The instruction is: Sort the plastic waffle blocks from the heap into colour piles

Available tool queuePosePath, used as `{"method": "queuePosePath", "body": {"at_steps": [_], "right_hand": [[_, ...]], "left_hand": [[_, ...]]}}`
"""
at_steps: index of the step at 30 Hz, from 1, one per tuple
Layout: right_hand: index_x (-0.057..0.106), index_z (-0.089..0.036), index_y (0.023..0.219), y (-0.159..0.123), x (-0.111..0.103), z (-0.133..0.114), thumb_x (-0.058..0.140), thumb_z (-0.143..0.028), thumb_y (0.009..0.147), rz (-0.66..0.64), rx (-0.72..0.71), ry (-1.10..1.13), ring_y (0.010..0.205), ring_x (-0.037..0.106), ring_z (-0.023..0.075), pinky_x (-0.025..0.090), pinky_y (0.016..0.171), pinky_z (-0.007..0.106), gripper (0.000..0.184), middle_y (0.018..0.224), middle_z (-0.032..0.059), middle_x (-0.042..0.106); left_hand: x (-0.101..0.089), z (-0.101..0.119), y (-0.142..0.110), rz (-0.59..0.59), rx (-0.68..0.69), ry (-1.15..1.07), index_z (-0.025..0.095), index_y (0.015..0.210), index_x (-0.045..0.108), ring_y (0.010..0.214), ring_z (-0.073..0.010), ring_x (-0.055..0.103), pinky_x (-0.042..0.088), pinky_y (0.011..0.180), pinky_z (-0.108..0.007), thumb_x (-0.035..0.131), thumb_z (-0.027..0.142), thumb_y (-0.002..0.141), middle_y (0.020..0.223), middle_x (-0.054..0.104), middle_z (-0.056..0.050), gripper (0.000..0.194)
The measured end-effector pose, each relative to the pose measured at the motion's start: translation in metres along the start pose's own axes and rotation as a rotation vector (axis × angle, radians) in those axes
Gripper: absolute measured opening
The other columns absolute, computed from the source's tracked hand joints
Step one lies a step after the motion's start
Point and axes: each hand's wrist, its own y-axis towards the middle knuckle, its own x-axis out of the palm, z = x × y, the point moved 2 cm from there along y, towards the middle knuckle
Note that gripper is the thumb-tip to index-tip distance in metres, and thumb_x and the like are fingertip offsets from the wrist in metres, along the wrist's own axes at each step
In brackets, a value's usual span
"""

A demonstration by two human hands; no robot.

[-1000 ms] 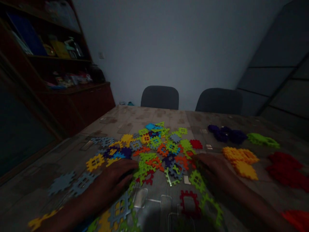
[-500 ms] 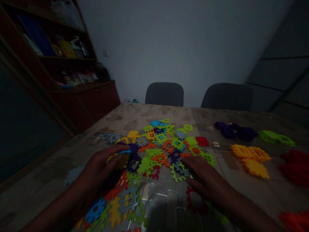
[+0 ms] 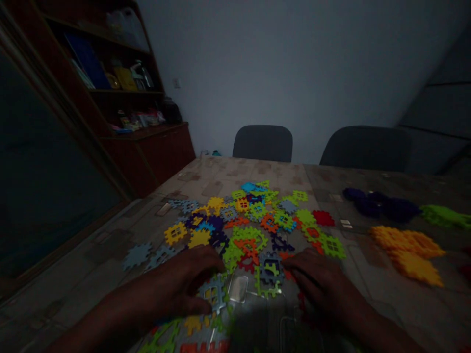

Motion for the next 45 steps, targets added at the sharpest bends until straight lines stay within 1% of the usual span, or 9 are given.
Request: {"method": "queuePosePath", "body": {"at_steps": [4,8,13,21,25,32,35,39,45], "right_hand": [[0.068,-0.017,0.100,-0.002,-0.012,0.007,0.044,-0.021,0.098,0.093,0.227,-0.070,0.087,0.067,0.0234,0.054,0.076,0.040,0.025,0.094,0.0100,0.072],[0.067,-0.017,0.101,-0.003,-0.005,0.005,0.044,-0.017,0.096,-0.004,0.166,0.020,0.090,0.066,0.0221,0.053,0.078,0.038,0.024,0.098,0.0099,0.070],[0.066,-0.018,0.106,-0.003,0.005,0.002,0.043,-0.011,0.096,-0.041,0.014,0.103,0.095,0.066,0.0196,0.052,0.082,0.035,0.026,0.101,0.0082,0.072],[0.066,-0.020,0.106,0.006,-0.008,0.004,0.043,-0.009,0.095,-0.017,0.125,0.045,0.095,0.066,0.0204,0.053,0.083,0.035,0.028,0.102,0.0076,0.072],[0.066,-0.021,0.108,0.011,-0.011,0.001,0.046,-0.009,0.094,-0.046,0.118,0.046,0.097,0.066,0.0207,0.052,0.086,0.036,0.027,0.106,0.0081,0.071],[0.069,-0.019,0.100,0.010,-0.017,-0.006,0.047,-0.014,0.095,-0.167,0.128,0.012,0.083,0.066,0.0198,0.050,0.073,0.031,0.023,0.090,0.0074,0.071],[0.069,-0.019,0.089,-0.001,-0.019,-0.014,0.046,-0.012,0.094,-0.212,0.143,-0.059,0.077,0.064,0.0181,0.047,0.070,0.030,0.024,0.082,0.0052,0.069],[0.067,-0.022,0.087,-0.030,-0.026,-0.031,0.059,-0.017,0.083,-0.249,0.251,-0.074,0.073,0.063,0.0173,0.046,0.064,0.028,0.011,0.083,0.0030,0.069],[0.062,-0.027,0.121,-0.085,-0.004,-0.042,0.075,-0.023,0.065,-0.205,0.259,-0.130,0.091,0.069,0.0297,0.058,0.075,0.039,0.058,0.111,0.0089,0.072]], "left_hand": [[0.004,0.019,-0.002,-0.043,-0.058,0.007,0.028,0.126,0.051,0.113,-0.0263,0.053,0.047,0.097,-0.034,0.080,0.025,0.080,0.125,0.053,-0.006,0.055],[0.011,0.018,0.000,-0.048,-0.107,0.072,0.030,0.125,0.051,0.113,-0.0250,0.053,0.047,0.098,-0.034,0.071,0.007,0.076,0.124,0.053,-0.003,0.057],[0.016,0.009,-0.005,-0.012,-0.060,0.070,0.035,0.137,0.044,0.124,-0.0260,0.049,0.045,0.105,-0.037,0.065,0.011,0.082,0.137,0.047,-0.004,0.063],[0.003,0.002,0.019,0.097,0.046,0.045,0.027,0.120,0.058,0.106,-0.0233,0.059,0.051,0.093,-0.034,0.053,0.024,0.096,0.116,0.061,-0.005,0.025],[0.000,-0.015,0.034,0.221,0.088,0.124,0.030,0.131,0.052,0.118,-0.0241,0.054,0.045,0.103,-0.039,0.044,0.023,0.100,0.129,0.057,-0.004,0.032],[0.024,0.028,0.042,0.102,0.368,0.115,0.028,0.133,0.048,0.119,-0.0189,0.052,0.042,0.104,-0.035,0.037,0.023,0.106,0.131,0.056,-0.003,0.030],[0.035,0.043,0.051,0.064,0.447,0.179,0.022,0.136,0.044,0.127,-0.0238,0.045,0.034,0.112,-0.043,0.041,0.025,0.105,0.137,0.051,-0.009,0.032],[0.042,0.045,0.067,0.049,0.378,0.250,0.019,0.122,0.054,0.116,-0.0260,0.049,0.034,0.109,-0.047,0.047,0.022,0.102,0.122,0.056,-0.010,0.021],[0.033,0.037,0.064,0.208,0.269,0.328,0.020,0.110,0.059,0.100,-0.0228,0.055,0.037,0.101,-0.046,0.038,0.016,0.103,0.106,0.060,-0.006,0.022]]}}
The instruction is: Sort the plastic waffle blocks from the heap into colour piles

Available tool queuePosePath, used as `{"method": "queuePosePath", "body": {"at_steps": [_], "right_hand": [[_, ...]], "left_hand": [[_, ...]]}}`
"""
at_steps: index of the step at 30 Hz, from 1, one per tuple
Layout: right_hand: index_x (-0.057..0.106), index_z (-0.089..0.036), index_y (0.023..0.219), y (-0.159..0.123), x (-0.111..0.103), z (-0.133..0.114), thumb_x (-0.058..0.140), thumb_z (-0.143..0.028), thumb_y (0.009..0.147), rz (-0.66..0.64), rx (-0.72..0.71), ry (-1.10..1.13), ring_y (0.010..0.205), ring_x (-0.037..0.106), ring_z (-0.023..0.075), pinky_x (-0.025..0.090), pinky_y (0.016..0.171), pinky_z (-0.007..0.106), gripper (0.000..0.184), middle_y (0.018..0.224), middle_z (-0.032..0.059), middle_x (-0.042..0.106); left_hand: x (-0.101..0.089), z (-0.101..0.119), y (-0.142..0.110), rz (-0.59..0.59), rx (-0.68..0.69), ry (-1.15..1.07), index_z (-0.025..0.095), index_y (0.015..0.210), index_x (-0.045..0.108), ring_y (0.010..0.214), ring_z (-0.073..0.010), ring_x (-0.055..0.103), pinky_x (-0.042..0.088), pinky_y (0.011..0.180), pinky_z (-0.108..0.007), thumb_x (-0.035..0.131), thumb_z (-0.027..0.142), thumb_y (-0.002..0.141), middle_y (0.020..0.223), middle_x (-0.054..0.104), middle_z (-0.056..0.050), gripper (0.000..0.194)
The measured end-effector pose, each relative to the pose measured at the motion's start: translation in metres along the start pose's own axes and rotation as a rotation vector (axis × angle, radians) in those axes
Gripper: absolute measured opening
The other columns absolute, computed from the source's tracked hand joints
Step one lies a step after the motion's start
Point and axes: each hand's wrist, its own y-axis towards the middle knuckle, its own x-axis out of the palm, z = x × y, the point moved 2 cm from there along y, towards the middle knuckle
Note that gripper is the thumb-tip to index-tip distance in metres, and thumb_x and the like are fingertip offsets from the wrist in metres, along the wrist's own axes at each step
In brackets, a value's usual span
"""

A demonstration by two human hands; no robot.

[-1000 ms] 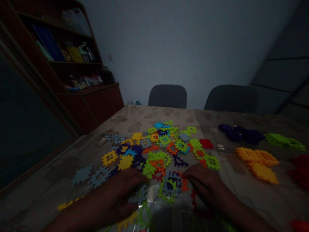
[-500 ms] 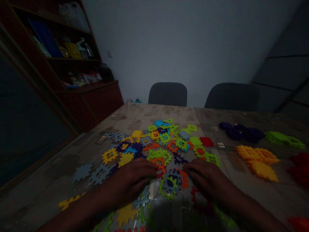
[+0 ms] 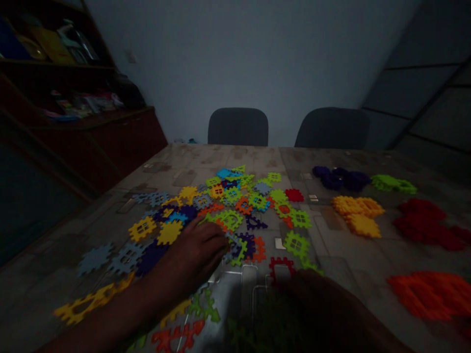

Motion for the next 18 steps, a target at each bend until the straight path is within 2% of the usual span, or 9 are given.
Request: {"method": "queuePosePath", "body": {"at_steps": [4,8,10,13,16,18], "right_hand": [[0.051,-0.025,0.140,-0.017,0.023,0.012,0.077,-0.027,0.066,0.090,-0.064,-0.138,0.107,0.066,0.0395,0.058,0.085,0.051,0.078,0.127,0.0167,0.067],[0.048,-0.026,0.145,-0.022,0.030,0.019,0.073,-0.030,0.074,-0.043,-0.098,-0.128,0.112,0.065,0.0376,0.059,0.088,0.049,0.076,0.134,0.0141,0.064],[0.049,-0.027,0.144,-0.024,0.036,0.018,0.071,-0.023,0.072,0.010,-0.094,-0.135,0.109,0.066,0.0361,0.060,0.085,0.048,0.075,0.131,0.0126,0.066],[0.058,-0.026,0.132,-0.026,0.044,0.012,0.071,-0.014,0.066,0.136,-0.089,-0.151,0.103,0.069,0.0341,0.061,0.082,0.045,0.068,0.124,0.0116,0.069],[0.063,-0.024,0.121,-0.023,0.038,0.003,0.072,-0.014,0.067,0.133,-0.130,-0.127,0.101,0.069,0.0327,0.060,0.081,0.043,0.055,0.122,0.0120,0.070],[0.062,-0.023,0.120,-0.020,0.029,-0.002,0.072,-0.016,0.069,0.082,-0.152,-0.104,0.101,0.069,0.0321,0.061,0.081,0.042,0.052,0.123,0.0129,0.070]], "left_hand": [[-0.005,0.009,-0.013,0.066,0.024,-0.090,0.022,0.116,0.056,0.106,-0.0213,0.055,0.042,0.095,-0.037,0.038,0.018,0.105,0.113,0.061,-0.006,0.022],[-0.001,0.026,-0.020,0.040,0.088,-0.153,0.022,0.116,0.057,0.103,-0.0209,0.057,0.041,0.098,-0.038,0.036,0.014,0.104,0.111,0.062,-0.005,0.025],[0.001,0.032,-0.021,0.010,0.099,-0.208,0.022,0.114,0.057,0.098,-0.0208,0.057,0.043,0.095,-0.039,0.035,0.013,0.103,0.107,0.062,-0.006,0.025],[0.000,0.039,-0.021,-0.067,0.075,-0.265,0.022,0.113,0.056,0.096,-0.0217,0.056,0.042,0.097,-0.041,0.035,0.015,0.103,0.103,0.061,-0.006,0.024],[0.005,0.048,-0.025,-0.198,0.034,-0.288,0.023,0.114,0.054,0.102,-0.0238,0.054,0.045,0.097,-0.039,0.049,0.015,0.097,0.107,0.058,-0.006,0.019],[0.017,0.053,-0.031,-0.247,0.055,-0.285,0.023,0.116,0.052,0.104,-0.0254,0.053,0.045,0.098,-0.039,0.064,0.015,0.088,0.110,0.057,-0.007,0.032]]}}
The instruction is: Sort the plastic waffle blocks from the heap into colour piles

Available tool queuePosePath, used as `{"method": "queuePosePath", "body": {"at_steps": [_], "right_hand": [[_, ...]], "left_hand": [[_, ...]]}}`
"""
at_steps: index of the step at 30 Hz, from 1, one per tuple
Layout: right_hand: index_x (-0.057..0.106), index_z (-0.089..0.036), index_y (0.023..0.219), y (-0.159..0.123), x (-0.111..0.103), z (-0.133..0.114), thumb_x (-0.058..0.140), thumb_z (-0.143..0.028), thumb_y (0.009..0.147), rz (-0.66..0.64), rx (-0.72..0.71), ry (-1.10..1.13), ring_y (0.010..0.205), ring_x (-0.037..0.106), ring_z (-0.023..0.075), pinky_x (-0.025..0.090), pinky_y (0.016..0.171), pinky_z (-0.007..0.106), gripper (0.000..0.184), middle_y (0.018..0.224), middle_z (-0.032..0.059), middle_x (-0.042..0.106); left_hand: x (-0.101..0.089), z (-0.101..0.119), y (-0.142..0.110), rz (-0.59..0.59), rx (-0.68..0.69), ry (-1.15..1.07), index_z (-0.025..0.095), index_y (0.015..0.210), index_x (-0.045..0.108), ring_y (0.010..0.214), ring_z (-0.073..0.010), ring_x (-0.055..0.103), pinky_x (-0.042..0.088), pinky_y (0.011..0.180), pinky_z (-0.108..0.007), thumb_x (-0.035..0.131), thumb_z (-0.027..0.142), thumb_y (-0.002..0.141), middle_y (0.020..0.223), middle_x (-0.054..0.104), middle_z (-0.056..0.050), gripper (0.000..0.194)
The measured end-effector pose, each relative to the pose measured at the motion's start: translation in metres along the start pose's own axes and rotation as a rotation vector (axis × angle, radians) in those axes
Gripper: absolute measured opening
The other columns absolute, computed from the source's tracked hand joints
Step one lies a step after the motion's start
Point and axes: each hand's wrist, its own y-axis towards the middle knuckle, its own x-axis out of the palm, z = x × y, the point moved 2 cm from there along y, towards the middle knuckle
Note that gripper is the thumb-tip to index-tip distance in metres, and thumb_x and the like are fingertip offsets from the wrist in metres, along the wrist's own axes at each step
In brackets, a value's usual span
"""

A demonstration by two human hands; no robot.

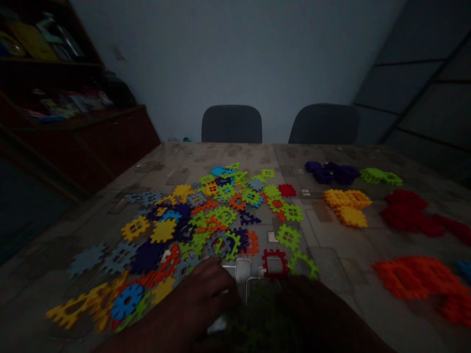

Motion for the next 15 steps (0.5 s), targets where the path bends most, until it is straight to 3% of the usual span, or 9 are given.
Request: {"method": "queuePosePath", "body": {"at_steps": [3,6,9,12,15], "right_hand": [[0.061,-0.022,0.121,0.005,-0.007,-0.002,0.070,-0.018,0.071,-0.049,0.016,0.027,0.102,0.069,0.0312,0.060,0.082,0.040,0.050,0.124,0.0134,0.069],[0.064,-0.023,0.119,0.008,-0.005,0.001,0.067,-0.017,0.070,-0.039,0.103,0.062,0.099,0.069,0.0288,0.059,0.081,0.038,0.049,0.119,0.0105,0.071],[0.067,-0.025,0.110,0.013,-0.010,0.004,0.056,-0.010,0.075,-0.080,0.200,0.068,0.085,0.070,0.0233,0.057,0.072,0.032,0.040,0.100,0.0058,0.075],[0.069,-0.026,0.089,0.017,-0.032,0.006,0.049,-0.010,0.083,-0.098,0.305,0.077,0.063,0.066,0.0163,0.052,0.055,0.024,0.027,0.078,0.0011,0.072],[0.068,-0.026,0.088,0.014,-0.047,0.006,0.060,-0.019,0.078,-0.092,0.317,0.059,0.063,0.067,0.0179,0.052,0.052,0.025,0.014,0.079,0.0020,0.072]], "left_hand": [[0.026,-0.005,-0.004,0.088,0.101,0.065,0.025,0.117,0.050,0.098,-0.0270,0.054,0.031,0.114,-0.053,0.076,0.020,0.075,0.104,0.057,-0.006,0.050],[0.037,-0.011,-0.003,0.125,0.091,0.111,0.024,0.111,0.052,0.096,-0.0260,0.053,0.021,0.118,-0.056,0.068,0.014,0.076,0.099,0.056,-0.006,0.039],[0.025,-0.007,0.000,0.077,0.033,0.113,0.021,0.100,0.053,0.092,-0.0235,0.053,0.030,0.113,-0.049,0.053,0.005,0.084,0.094,0.056,-0.005,0.023],[0.005,0.002,0.001,0.060,0.014,0.066,0.021,0.103,0.053,0.090,-0.0225,0.053,0.043,0.094,-0.038,0.044,0.005,0.093,0.095,0.057,-0.005,0.021],[-0.005,0.007,-0.001,0.048,-0.008,0.000,0.022,0.108,0.051,0.093,-0.0224,0.052,0.043,0.087,-0.035,0.047,0.008,0.095,0.100,0.057,-0.004,0.020]]}}
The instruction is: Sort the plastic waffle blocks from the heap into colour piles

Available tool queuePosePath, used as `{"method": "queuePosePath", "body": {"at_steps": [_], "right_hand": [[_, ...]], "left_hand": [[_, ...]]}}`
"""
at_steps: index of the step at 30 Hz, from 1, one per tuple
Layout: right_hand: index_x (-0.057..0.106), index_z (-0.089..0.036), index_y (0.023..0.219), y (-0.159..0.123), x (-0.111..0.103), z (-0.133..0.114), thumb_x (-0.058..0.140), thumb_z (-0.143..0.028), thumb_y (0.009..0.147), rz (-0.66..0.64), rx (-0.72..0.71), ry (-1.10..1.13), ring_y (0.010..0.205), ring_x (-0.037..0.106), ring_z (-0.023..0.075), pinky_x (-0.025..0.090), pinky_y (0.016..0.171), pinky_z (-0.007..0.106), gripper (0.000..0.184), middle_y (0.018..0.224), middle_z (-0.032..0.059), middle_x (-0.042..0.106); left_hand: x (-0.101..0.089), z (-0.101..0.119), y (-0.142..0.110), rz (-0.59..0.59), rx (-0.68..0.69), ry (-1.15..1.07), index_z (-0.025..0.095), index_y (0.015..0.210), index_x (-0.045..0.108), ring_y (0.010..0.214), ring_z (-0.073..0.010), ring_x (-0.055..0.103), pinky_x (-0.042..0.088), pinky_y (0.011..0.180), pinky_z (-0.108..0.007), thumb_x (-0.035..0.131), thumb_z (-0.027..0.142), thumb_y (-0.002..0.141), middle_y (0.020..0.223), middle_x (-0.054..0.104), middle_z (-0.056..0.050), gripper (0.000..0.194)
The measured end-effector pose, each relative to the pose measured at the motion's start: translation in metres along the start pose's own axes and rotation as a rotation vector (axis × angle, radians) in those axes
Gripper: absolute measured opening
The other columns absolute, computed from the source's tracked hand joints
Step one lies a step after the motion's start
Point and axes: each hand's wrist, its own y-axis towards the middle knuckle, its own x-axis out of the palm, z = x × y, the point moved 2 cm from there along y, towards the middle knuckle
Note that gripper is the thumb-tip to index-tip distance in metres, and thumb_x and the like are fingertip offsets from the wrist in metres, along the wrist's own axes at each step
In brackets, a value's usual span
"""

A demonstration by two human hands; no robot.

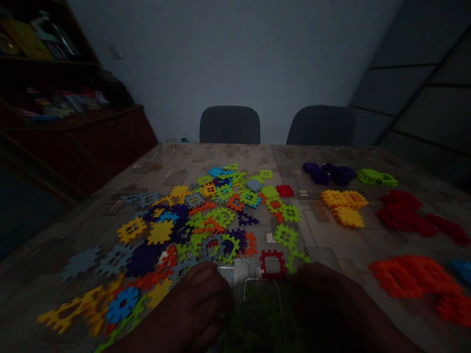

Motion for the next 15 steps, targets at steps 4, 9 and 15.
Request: {"method": "queuePosePath", "body": {"at_steps": [4,9,15], "right_hand": [[0.061,-0.027,0.122,-0.011,0.015,0.003,0.071,-0.020,0.067,-0.025,-0.124,-0.036,0.093,0.070,0.0287,0.059,0.074,0.037,0.057,0.109,0.0084,0.073],[0.064,-0.025,0.116,-0.012,0.045,0.010,0.080,-0.028,0.058,0.034,-0.187,-0.145,0.090,0.070,0.0341,0.060,0.071,0.043,0.060,0.111,0.0136,0.072],[0.067,-0.022,0.106,-0.002,0.024,-0.002,0.072,-0.013,0.068,-0.029,-0.281,-0.233,0.079,0.072,0.0263,0.058,0.066,0.034,0.039,0.097,0.0068,0.076]], "left_hand": [[0.000,0.000,-0.002,-0.075,-0.036,0.005,0.022,0.110,0.049,0.098,-0.0252,0.050,0.041,0.083,-0.036,0.069,0.010,0.077,0.110,0.054,-0.006,0.041],[0.001,0.001,-0.001,-0.081,-0.017,0.014,0.022,0.107,0.049,0.097,-0.0246,0.050,0.041,0.080,-0.034,0.069,0.006,0.066,0.108,0.054,-0.005,0.048],[0.006,-0.003,-0.004,-0.085,-0.074,0.050,0.022,0.098,0.051,0.099,-0.0241,0.051,0.042,0.085,-0.033,0.066,-0.001,0.067,0.105,0.054,-0.003,0.041]]}}
